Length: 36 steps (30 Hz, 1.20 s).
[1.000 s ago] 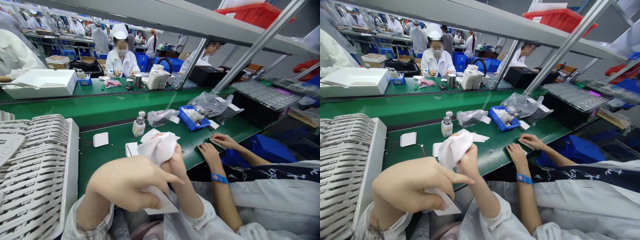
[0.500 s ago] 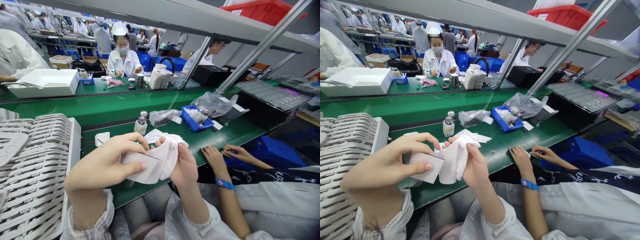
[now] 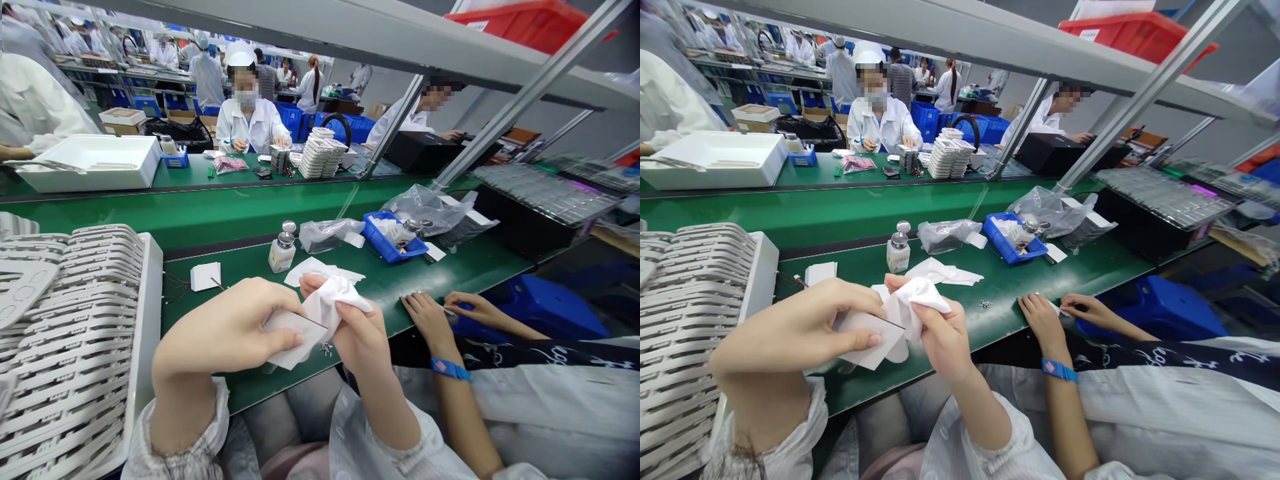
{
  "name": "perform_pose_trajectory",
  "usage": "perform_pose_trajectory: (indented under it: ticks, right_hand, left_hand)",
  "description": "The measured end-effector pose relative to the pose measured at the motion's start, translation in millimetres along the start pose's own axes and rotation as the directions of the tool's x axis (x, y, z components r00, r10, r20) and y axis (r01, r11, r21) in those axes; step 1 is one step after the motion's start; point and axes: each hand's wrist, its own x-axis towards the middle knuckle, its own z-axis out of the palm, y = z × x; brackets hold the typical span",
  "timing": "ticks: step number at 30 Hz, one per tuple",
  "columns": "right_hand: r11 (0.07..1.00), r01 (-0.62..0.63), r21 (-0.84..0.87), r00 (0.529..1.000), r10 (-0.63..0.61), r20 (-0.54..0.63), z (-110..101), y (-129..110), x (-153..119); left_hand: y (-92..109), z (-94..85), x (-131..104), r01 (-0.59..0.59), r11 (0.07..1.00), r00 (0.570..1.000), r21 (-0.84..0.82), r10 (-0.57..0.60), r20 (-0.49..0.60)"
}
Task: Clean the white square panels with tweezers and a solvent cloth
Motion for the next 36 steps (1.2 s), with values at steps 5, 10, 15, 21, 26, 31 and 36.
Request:
perform_pose_trajectory:
  ticks: [5,10,15,21,26,31,36]
  right_hand:
    - [0.991,0.06,0.12,0.997,-0.054,-0.05,-20.4,-9.4,9.8]
    - [0.993,0.047,0.111,0.999,-0.045,-0.026,-22.0,-11.1,15.6]
    - [0.98,-0.173,-0.098,0.939,0.194,0.283,-14.1,3.2,12.3]
    - [0.98,-0.198,0.021,0.967,0.192,0.165,-27.7,-1.6,32.8]
    - [0.981,-0.081,-0.177,0.995,0.068,-0.074,-63.5,-15.8,67.1]
    - [0.879,-0.194,-0.436,0.981,0.17,-0.093,-89.0,0.8,87.0]
    - [0.662,-0.008,-0.749,0.974,0.177,0.145,-89.3,50.3,91.9]
  left_hand:
    - [-1.9,-2.8,-7.4,-0.062,0.997,0.998,-0.038,0.061,-0.012]
    - [1.5,-2.9,-6.9,-0.08,0.997,0.997,-0.009,0.08,0.025]
    - [2.3,0.3,-1.9,-0.108,0.994,0.994,-0.032,0.109,0.029]
    - [-10.9,3.5,1.9,0.053,0.949,0.989,-0.31,-0.094,-0.118]
    - [-47.7,15.7,10.7,0.236,0.777,0.925,-0.584,-0.363,-0.109]
    - [-108.5,42.2,22.1,0.388,0.645,0.874,-0.658,-0.485,0.039]
    - [-160.6,65.0,35.4,0.484,0.615,0.824,-0.622,-0.56,0.087]
